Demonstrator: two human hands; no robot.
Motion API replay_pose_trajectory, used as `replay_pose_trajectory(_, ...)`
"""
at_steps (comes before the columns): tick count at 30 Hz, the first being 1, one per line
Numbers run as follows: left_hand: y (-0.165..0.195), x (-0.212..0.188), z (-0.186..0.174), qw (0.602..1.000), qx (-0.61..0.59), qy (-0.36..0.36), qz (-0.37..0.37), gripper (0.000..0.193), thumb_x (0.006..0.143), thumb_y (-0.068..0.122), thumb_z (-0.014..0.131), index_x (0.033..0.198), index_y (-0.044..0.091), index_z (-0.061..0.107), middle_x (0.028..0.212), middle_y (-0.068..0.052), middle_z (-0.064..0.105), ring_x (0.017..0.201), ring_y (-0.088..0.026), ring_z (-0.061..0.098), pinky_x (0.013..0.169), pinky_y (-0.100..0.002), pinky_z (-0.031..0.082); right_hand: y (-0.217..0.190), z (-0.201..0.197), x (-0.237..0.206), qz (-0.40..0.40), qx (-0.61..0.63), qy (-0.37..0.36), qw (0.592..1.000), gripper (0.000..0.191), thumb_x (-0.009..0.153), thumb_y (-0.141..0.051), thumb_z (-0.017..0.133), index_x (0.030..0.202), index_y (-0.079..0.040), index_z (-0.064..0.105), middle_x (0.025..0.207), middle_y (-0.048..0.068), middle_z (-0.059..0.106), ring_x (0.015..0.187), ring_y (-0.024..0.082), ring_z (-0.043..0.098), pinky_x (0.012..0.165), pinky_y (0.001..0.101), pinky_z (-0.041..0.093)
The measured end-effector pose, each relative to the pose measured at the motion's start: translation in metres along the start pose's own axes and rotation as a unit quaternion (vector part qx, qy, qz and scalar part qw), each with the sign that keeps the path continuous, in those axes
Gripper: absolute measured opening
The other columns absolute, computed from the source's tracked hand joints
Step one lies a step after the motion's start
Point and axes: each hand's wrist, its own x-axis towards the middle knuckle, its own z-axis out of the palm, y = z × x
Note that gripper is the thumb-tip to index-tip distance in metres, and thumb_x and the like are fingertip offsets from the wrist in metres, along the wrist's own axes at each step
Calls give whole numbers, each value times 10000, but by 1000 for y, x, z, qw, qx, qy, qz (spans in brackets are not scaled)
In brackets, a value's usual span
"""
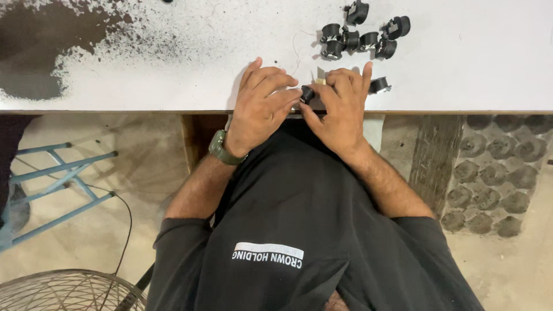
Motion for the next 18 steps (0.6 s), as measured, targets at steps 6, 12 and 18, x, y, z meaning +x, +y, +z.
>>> replay_pose_trajectory(6,9,5,-6,1000,-10,-4,-13,167,911,80,817,1066,94,757,1306,-19,666,1340,-246,556,1226,-520,351,1,-5,5,-1,-28,8,1000,454,824,-214,939,1165,-65,679,1193,135,501,1269,362,464,1250,684,110)
replay_pose_trajectory(12,24,10,-25,998,8,-24,-58,226,897,116,832,1106,107,747,1364,-44,626,1370,-260,543,1207,-511,366,-8,-19,16,9,-18,27,999,518,836,-279,953,1227,-61,692,1175,152,489,1257,382,445,1214,692,112)
replay_pose_trajectory(18,28,11,-17,997,5,19,-74,339,877,199,869,1139,97,680,1353,-90,577,1340,-304,545,1189,-542,358,4,-30,-4,-60,32,103,992,368,879,55,806,1193,-112,710,1056,96,537,1190,324,573,1310,607,203)
